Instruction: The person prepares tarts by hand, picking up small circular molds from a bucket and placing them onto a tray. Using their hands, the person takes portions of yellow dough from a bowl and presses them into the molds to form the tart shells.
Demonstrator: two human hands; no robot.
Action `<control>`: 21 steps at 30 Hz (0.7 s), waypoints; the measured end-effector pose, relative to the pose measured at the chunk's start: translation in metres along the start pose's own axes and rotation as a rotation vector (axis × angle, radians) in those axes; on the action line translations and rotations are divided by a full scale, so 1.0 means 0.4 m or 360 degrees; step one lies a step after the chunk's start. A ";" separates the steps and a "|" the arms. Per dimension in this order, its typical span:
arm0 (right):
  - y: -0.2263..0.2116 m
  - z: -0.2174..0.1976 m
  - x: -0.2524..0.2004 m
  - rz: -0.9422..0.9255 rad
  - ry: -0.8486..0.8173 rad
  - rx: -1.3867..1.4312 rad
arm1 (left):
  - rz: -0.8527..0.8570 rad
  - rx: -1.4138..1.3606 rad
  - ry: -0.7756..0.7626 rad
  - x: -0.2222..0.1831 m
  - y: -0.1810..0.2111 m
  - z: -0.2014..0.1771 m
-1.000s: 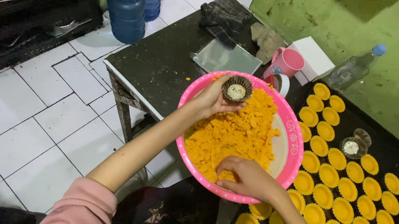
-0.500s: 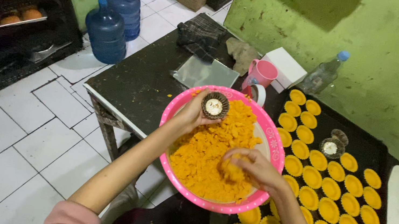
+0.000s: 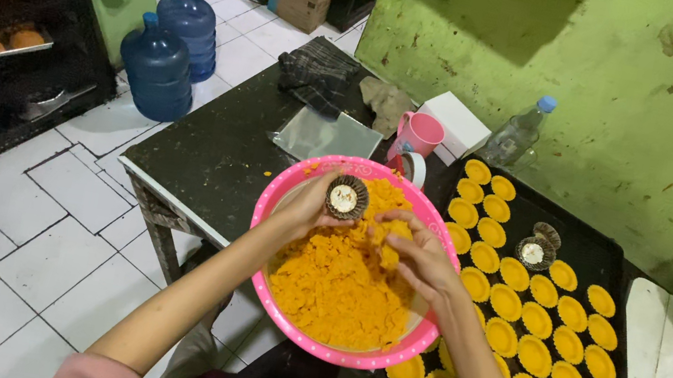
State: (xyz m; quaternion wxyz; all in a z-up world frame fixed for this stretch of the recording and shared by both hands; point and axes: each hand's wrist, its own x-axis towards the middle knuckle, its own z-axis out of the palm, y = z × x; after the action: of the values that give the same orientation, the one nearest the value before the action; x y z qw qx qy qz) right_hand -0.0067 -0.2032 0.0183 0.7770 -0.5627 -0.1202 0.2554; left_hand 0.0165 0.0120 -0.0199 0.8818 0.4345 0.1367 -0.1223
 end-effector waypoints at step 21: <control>-0.004 0.078 0.082 -0.1028 0.0389 -0.1123 | 0.0303 0.0406 -0.0281 0.020 -0.009 -0.001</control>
State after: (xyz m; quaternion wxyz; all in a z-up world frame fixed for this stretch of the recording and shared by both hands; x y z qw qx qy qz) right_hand 0.0066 -0.1606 0.0272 0.5869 -0.7514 -0.2756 -0.1228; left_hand 0.0228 0.0094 -0.0257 0.8356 0.5415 0.0003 -0.0922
